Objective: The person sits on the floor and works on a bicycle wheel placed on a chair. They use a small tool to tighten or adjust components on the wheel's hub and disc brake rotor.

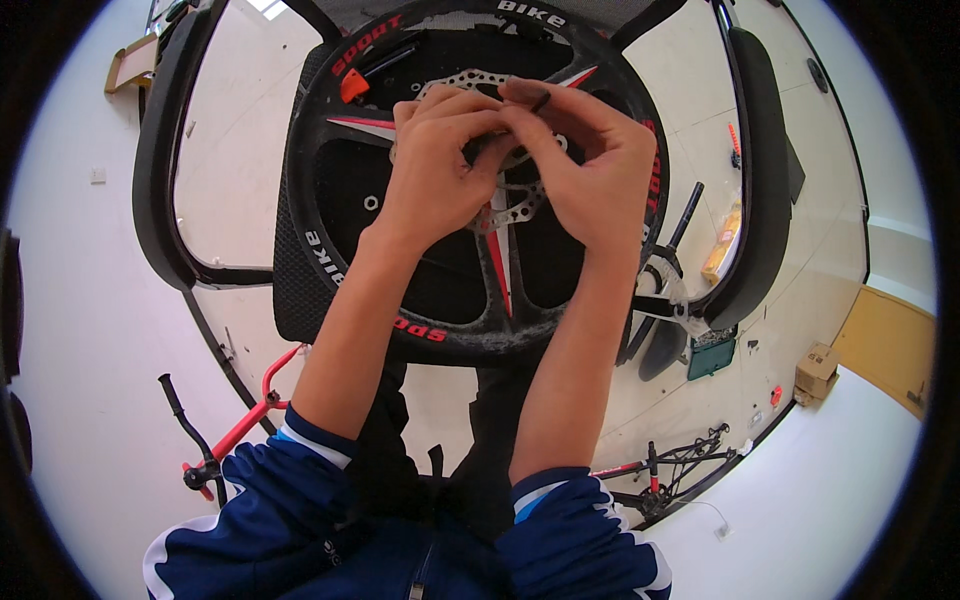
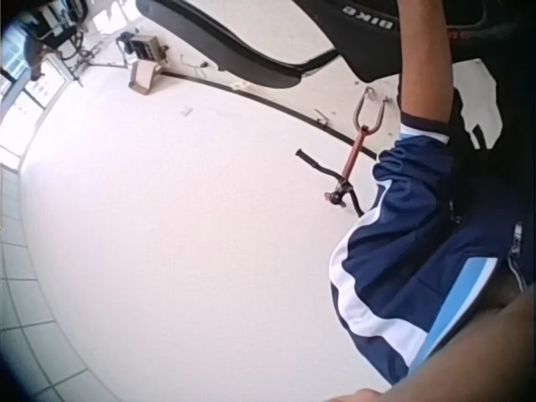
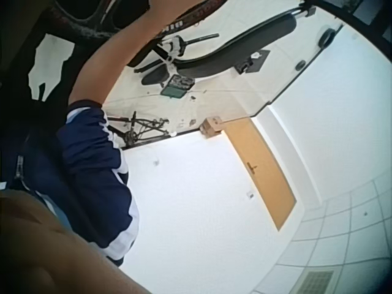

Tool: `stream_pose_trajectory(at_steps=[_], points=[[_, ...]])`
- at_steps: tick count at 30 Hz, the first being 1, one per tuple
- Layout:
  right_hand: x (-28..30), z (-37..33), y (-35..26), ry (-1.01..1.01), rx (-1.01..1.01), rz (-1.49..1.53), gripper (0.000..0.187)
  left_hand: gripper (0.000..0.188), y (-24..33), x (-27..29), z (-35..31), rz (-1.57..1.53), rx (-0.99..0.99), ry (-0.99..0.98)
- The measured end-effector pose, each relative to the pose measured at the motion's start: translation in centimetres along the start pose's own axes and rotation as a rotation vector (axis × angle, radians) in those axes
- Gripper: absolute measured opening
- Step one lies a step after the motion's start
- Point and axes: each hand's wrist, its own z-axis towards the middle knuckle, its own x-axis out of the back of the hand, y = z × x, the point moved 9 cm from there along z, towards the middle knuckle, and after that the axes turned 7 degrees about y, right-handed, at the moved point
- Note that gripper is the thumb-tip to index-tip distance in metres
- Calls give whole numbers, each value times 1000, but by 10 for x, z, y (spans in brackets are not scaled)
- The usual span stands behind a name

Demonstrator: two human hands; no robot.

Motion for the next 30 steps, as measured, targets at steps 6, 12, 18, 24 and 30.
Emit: stream_pose_trajectory(at_steps=[6, 12, 18, 24, 30], points=[[10, -3, 2, 7, -36, -216, 17, 18, 1, -1, -1, -4, -30, 6], [9, -1, 16, 33, -38, -152, 18, 13, -5, 5, 0, -72, 47, 40], [4, -1, 7, -57, -41, 109, 17, 11, -3, 0, 0, -65, 40, 31], [10, -3, 7, -20, -24, -45, 14, 15, -1, -3, 0, -31, 16, -41], [17, 4, -9, 106, 0, 55, 19, 15, -5, 13, 4, -78, 13, 29]])
